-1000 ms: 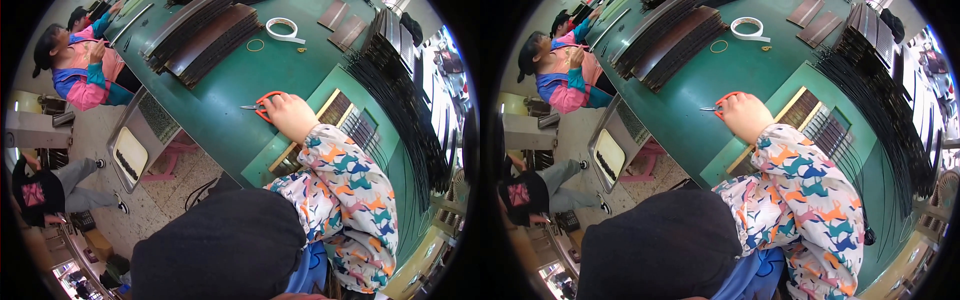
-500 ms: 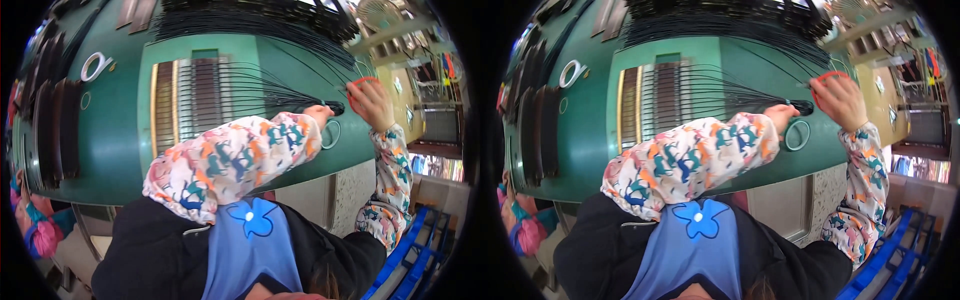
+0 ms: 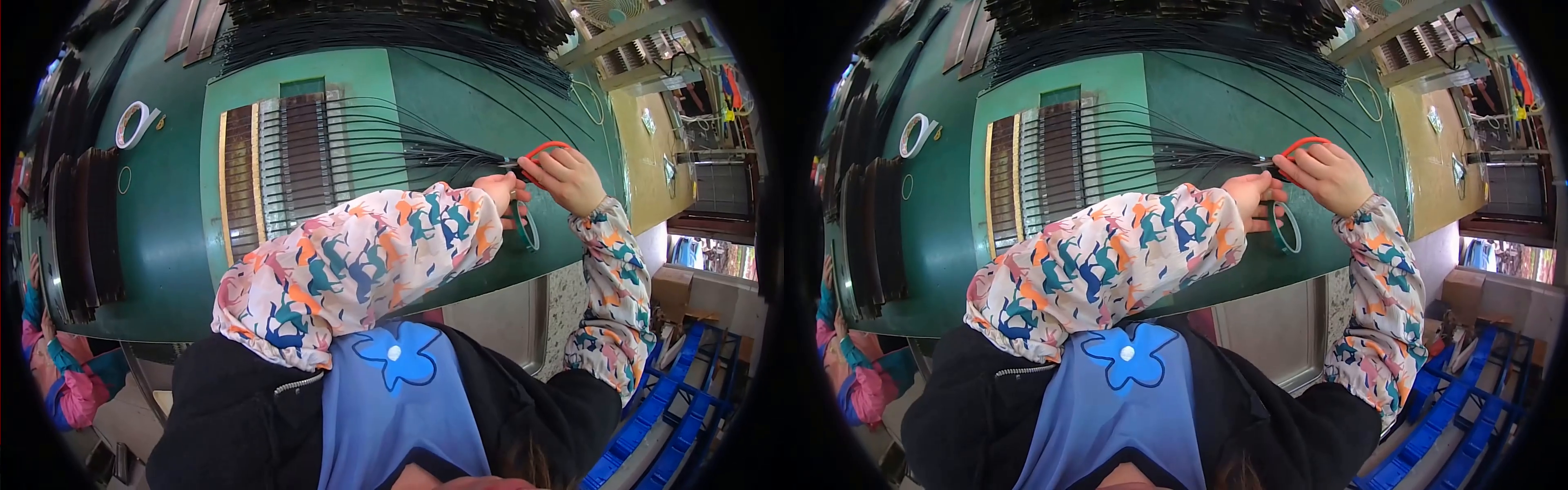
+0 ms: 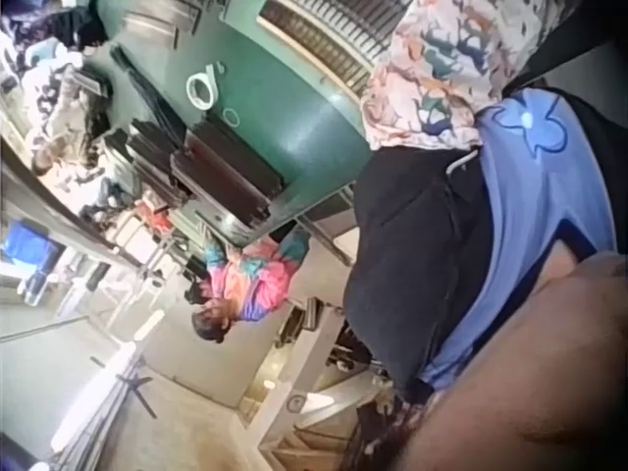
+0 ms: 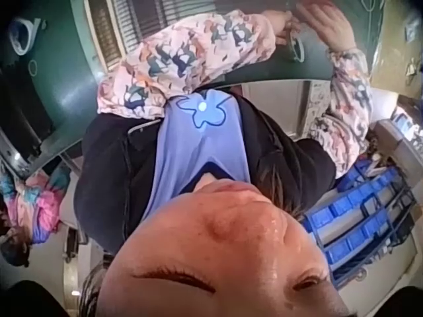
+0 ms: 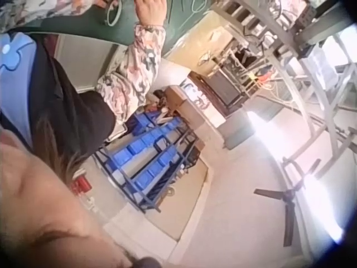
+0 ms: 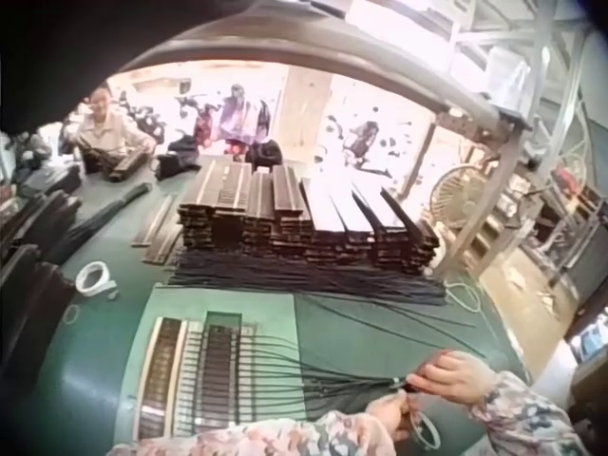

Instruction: Threading individual wires through a slot-based jig to organize and assemble a wire harness.

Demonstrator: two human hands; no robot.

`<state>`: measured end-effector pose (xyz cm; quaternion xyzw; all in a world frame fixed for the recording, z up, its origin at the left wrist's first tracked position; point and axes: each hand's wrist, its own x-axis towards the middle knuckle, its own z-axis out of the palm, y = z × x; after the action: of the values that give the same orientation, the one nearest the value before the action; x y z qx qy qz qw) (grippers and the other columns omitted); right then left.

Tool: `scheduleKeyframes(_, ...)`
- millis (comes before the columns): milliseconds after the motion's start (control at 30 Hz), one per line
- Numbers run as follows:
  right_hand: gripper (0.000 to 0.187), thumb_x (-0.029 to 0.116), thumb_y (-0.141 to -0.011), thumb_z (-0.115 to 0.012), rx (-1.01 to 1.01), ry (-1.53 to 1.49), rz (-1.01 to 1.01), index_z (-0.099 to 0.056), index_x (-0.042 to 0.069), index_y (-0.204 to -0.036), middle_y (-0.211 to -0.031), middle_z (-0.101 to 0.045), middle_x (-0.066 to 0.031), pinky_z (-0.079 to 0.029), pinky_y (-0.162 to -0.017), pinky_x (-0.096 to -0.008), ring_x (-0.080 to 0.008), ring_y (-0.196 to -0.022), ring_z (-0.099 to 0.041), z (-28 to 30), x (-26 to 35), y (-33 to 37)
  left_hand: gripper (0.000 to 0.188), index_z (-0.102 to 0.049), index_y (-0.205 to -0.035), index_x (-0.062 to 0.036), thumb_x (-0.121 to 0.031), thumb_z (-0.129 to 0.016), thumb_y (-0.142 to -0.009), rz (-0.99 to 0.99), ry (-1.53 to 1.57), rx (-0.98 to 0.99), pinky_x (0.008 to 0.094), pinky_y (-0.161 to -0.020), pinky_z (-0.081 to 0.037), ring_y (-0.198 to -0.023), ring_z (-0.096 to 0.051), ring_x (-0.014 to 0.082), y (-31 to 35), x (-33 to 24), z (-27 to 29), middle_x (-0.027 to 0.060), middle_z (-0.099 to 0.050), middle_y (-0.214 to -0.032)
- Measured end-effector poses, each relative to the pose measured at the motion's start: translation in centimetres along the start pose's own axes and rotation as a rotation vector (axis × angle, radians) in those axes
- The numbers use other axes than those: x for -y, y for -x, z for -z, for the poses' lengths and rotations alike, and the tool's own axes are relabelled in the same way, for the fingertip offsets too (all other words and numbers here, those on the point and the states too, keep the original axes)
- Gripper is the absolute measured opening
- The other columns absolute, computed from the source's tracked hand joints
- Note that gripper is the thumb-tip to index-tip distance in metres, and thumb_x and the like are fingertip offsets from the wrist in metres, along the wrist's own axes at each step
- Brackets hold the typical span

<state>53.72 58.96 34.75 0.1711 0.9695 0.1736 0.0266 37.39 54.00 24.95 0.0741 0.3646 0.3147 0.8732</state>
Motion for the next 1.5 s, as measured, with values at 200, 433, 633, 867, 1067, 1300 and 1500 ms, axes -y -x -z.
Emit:
scheduleKeyframes(200, 0.039, 0.011, -0.079, -0.072, -0.231, -0.194, -0.32, -0.066, 0.008, -0.117, -0.098, -0.063, -0.0043, -0.05, -0.078, -0.0321, -0.0208, -0.087, -0.061, -1.8, -1.7, -3.7, 0.031, -0.058, -0.103, -0.0022, -0.03, -0.045, -0.103, 0.004, -0.128, 0.087, 0.0335, -0.05, -0.049, -0.058, -0.057, 0.0181, 3.0, 3.1, -0.8, 0.0074, -0.063, -0.087)
scheduleKeyframes(433, 0.025, 0.01, -0.082, -0.072, 0.329, -1.087, -0.487, -0.071, 0.001, -0.104, -0.088, -0.068, -0.0091, -0.051, -0.076, -0.0314, -0.0202, -0.084, -0.065, -4.7, -3.8, -4.0, 0.029, -0.062, -0.1, -0.002, -0.027, -0.048, -0.102, 0.006, -0.617, 0.356, 0.0232, -0.04, -0.039, -0.045, -0.049, 0.0069, 20.4, -4.8, 2.7, 0.006, -0.066, -0.086)
scheduleKeyframes(633, 0.018, 0.012, -0.081, -0.072, 0.341, -0.986, -0.383, -0.069, -0.001, -0.092, -0.08, -0.068, -0.0122, -0.051, -0.072, -0.0321, -0.0214, -0.077, -0.065, -5.7, -2.8, -6.7, 0.026, -0.06, -0.096, 0.0012, -0.019, -0.046, -0.103, -0.178, -0.594, -0.24, 0.0205, -0.035, -0.035, -0.039, -0.046, 0.0084, 39.9, -8.3, 16.5, 0.0107, -0.066, -0.083)
scheduleKeyframes(867, 0.048, 0.009, -0.081, -0.068, 0.258, -0.813, -0.367, -0.059, 0.002, -0.127, -0.122, -0.059, -0.0129, -0.045, -0.097, -0.0326, -0.0242, -0.111, -0.058, -2.9, -4.2, -9.4, 0.029, -0.062, -0.095, -0.0034, -0.029, -0.048, -0.102, -0.254, -0.463, -0.897, 0.0219, -0.036, -0.032, -0.039, -0.042, 0.0073, 51.8, -0.7, 31.9, 0.0038, -0.067, -0.08)
scheduleKeyframes(1067, 0.038, 0.007, -0.089, -0.062, 0.102, -0.845, -0.171, -0.058, 0.0, -0.126, -0.116, -0.06, -0.0143, -0.046, -0.093, -0.0314, -0.0251, -0.105, -0.059, -1.9, 3.0, -27.3, 0.029, -0.062, -0.094, -0.0063, -0.032, -0.051, -0.1, -0.201, -0.295, -1.098, 0.0207, -0.037, -0.031, -0.04, -0.041, 0.0067, 53.2, 1.4, 36.0, 0.0016, -0.065, -0.077)
scheduleKeyframes(1300, 0.021, 0.008, -0.091, -0.061, -0.1, -0.911, 0.046, -0.067, -0.001, -0.109, -0.104, -0.064, -0.0134, -0.048, -0.088, -0.0316, -0.0275, -0.097, -0.064, 0.0, 16.2, -44.8, 0.033, -0.064, -0.087, -0.0055, -0.034, -0.053, -0.098, -0.177, -0.292, -1.045, 0.0222, -0.036, -0.031, -0.039, -0.041, 0.0071, 54.2, 2.2, 38.5, 0.0026, -0.067, -0.073)
scheduleKeyframes(1500, 0.021, 0.015, -0.089, -0.064, -0.332, -0.663, -0.087, -0.069, 0.002, -0.105, -0.107, -0.065, -0.0165, -0.05, -0.084, -0.0371, -0.0336, -0.096, -0.064, -6.1, 20.7, -52.0, 0.031, -0.058, -0.112, -0.0051, -0.028, -0.063, -0.091, -0.296, -0.036, -1.014, 0.023, -0.039, -0.035, -0.046, -0.049, 0.0082, 53.7, 2.5, 38.9, 0.0065, -0.065, -0.093)
